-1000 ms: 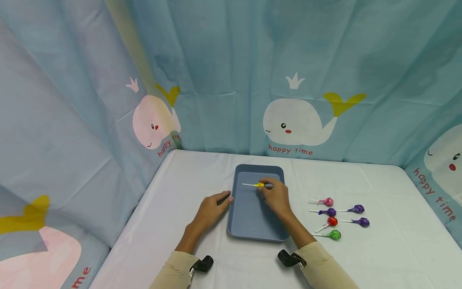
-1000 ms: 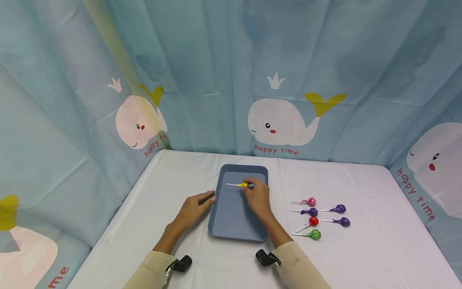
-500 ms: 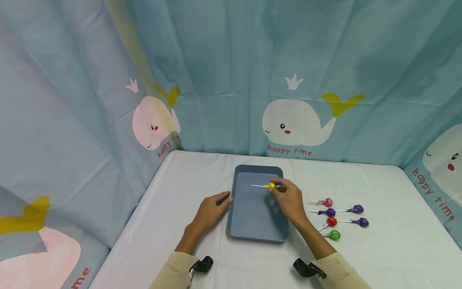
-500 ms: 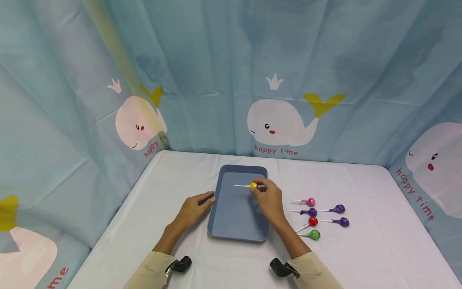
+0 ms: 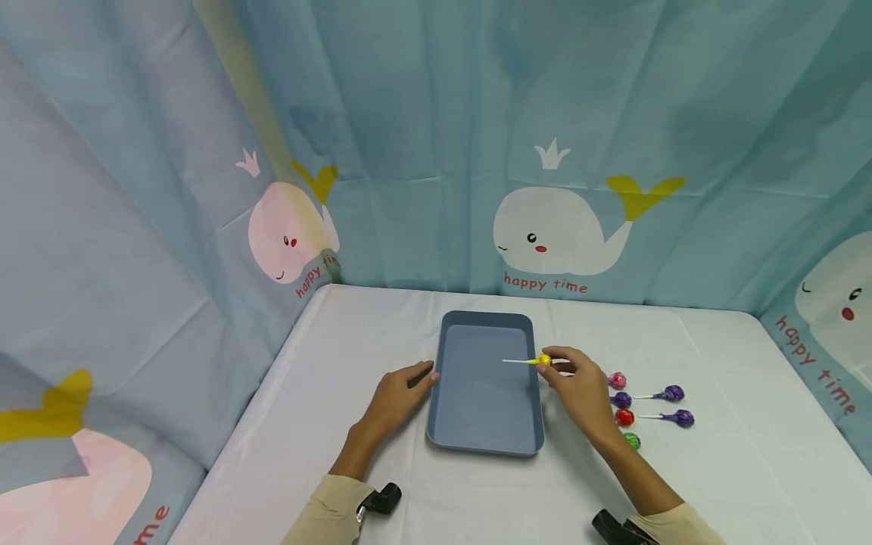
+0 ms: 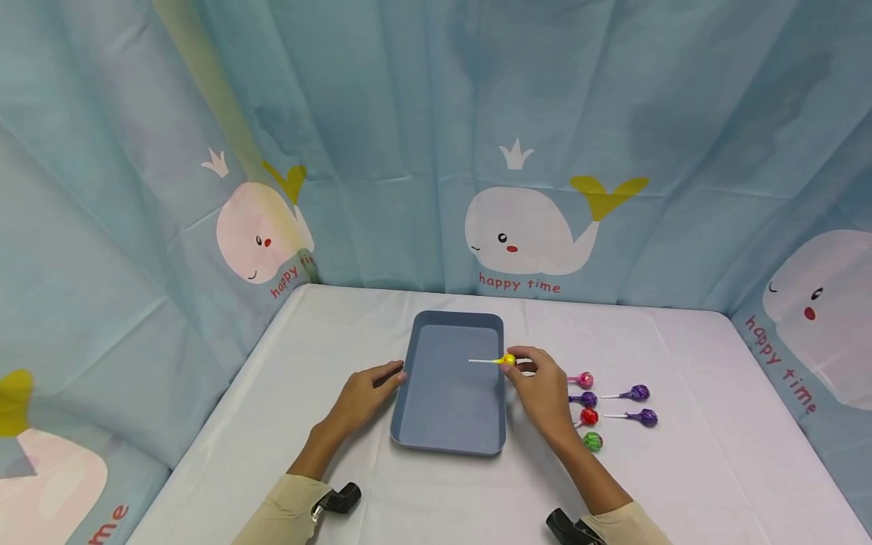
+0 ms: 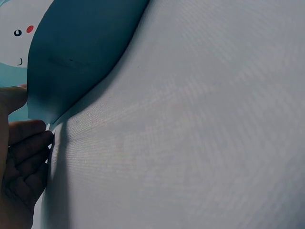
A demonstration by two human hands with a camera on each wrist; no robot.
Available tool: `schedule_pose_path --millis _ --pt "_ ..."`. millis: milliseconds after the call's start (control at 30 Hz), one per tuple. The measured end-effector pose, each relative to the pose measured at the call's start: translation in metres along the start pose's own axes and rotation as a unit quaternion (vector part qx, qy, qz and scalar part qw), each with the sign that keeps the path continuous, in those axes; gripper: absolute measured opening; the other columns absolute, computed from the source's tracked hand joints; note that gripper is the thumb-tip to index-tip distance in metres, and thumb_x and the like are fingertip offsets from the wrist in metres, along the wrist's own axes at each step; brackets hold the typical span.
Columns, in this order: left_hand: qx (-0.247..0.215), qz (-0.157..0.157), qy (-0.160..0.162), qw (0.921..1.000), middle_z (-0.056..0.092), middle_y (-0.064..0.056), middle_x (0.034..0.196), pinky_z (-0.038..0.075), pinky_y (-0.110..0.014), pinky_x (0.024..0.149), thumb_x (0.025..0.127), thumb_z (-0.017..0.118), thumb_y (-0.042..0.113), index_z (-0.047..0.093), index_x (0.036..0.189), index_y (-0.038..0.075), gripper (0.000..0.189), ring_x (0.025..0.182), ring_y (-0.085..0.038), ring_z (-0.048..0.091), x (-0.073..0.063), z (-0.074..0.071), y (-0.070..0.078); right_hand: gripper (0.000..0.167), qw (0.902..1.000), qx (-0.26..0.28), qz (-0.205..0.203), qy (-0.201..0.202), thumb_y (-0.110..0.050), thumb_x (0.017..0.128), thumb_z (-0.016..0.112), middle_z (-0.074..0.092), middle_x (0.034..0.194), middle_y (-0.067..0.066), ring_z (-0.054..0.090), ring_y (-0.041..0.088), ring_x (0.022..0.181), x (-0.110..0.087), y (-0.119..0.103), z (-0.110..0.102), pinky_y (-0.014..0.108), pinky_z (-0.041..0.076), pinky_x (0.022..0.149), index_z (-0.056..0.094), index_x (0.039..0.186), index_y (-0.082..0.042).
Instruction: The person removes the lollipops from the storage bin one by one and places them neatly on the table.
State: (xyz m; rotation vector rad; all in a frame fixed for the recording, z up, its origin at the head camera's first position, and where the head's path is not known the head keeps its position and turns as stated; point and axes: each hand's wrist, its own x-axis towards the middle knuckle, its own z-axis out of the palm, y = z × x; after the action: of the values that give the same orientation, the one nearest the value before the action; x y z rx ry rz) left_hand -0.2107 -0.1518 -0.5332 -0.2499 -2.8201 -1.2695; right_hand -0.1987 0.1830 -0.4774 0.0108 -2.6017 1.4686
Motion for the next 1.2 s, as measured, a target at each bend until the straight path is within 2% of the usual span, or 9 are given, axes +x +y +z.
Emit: schedule_pose_path --millis 200,400,467,633,767,933,1033,1200 --pt "-0.002 0.0 0.001 1.0 0.064 -0.009 0.149 0.043 -0.056 0.121 0.104 0.064 0.053 0.066 0.147 0.017 0.056 0.143 -0.035 0.056 0.0 0.0 0.0 0.036 0.9998 0.012 -0.003 0.013 -0.017 0.099 0.078 0.072 0.131 0.015 0.072 0.033 0.113 -0.008 0.006 -0.019 0.012 0.059 0.076 0.072 0.133 -0.006" --pt "-0.004 -0.003 0.001 1.0 0.064 -0.01 0.149 0.043 -0.057 0.12 0.104 0.064 0.053 0.067 0.146 0.018 0.055 0.143 -0.036 0.056 0.0 0.0 -0.001 0.036 0.9991 -0.027 -0.009 0.032 -0.021 0.101 0.076 0.073 0.128 0.015 0.071 0.032 0.111 -0.019 0.016 -0.037 0.012 0.057 0.073 0.072 0.134 -0.006" --pt "-0.004 -0.003 0.0 1.0 0.064 -0.011 0.149 0.043 -0.057 0.12 0.104 0.064 0.054 0.067 0.146 0.018 0.056 0.143 -0.036 0.056 0.0 -0.001 -0.001 0.036 0.9983 -0.043 -0.01 0.038 -0.021 0.101 0.076 0.074 0.127 0.014 0.071 0.026 0.109 -0.022 0.019 -0.043 0.012 0.055 0.073 0.072 0.134 -0.007" --pt "-0.007 -0.002 0.001 1.0 0.065 -0.01 0.148 0.044 -0.057 0.12 0.104 0.064 0.054 0.067 0.146 0.018 0.055 0.142 -0.036 0.057 0.0 -0.001 0.0 0.036 0.9966 -0.068 -0.005 0.047 -0.025 0.102 0.075 0.076 0.122 0.014 0.064 -0.004 0.097 -0.029 0.028 -0.059 0.015 0.053 0.07 0.072 0.134 -0.01" --pt "-0.004 0.002 0.001 1.0 0.065 -0.01 0.148 0.044 -0.056 0.12 0.104 0.064 0.053 0.067 0.146 0.017 0.056 0.142 -0.035 0.057 0.0 -0.001 -0.001 0.038 0.9967 -0.066 0.01 0.046 -0.028 0.102 0.075 0.075 0.122 0.018 0.057 -0.014 0.092 -0.035 0.033 -0.072 0.018 0.054 0.063 0.072 0.134 -0.009" --pt "-0.002 0.001 0.0 1.0 0.065 -0.009 0.148 0.045 -0.056 0.119 0.104 0.064 0.052 0.068 0.146 0.018 0.054 0.141 -0.035 0.058 0.001 -0.001 -0.001 0.04 0.9941 -0.084 0.05 0.047 -0.035 0.102 0.074 0.075 0.127 0.017 0.055 -0.013 0.095 -0.041 0.04 -0.085 0.018 0.053 0.065 0.072 0.136 -0.013" --pt "0.001 0.005 0.0 1.0 0.065 -0.011 0.148 0.045 -0.057 0.119 0.104 0.064 0.052 0.067 0.146 0.017 0.055 0.142 -0.036 0.058 0.001 0.0 -0.001 0.041 0.9916 -0.094 0.071 0.053 -0.036 0.103 0.072 0.075 0.127 0.018 0.055 -0.011 0.092 -0.045 0.047 -0.093 0.017 0.051 0.066 0.071 0.137 -0.012" --pt "-0.005 0.002 -0.002 1.0 0.064 -0.01 0.149 0.044 -0.056 0.12 0.104 0.064 0.052 0.067 0.147 0.017 0.055 0.143 -0.036 0.056 0.0 -0.001 0.0 0.043 0.9882 -0.1 0.095 0.067 -0.032 0.103 0.073 0.074 0.127 0.023 0.058 -0.015 0.082 -0.05 0.057 -0.105 0.014 0.051 0.063 0.07 0.138 -0.008"
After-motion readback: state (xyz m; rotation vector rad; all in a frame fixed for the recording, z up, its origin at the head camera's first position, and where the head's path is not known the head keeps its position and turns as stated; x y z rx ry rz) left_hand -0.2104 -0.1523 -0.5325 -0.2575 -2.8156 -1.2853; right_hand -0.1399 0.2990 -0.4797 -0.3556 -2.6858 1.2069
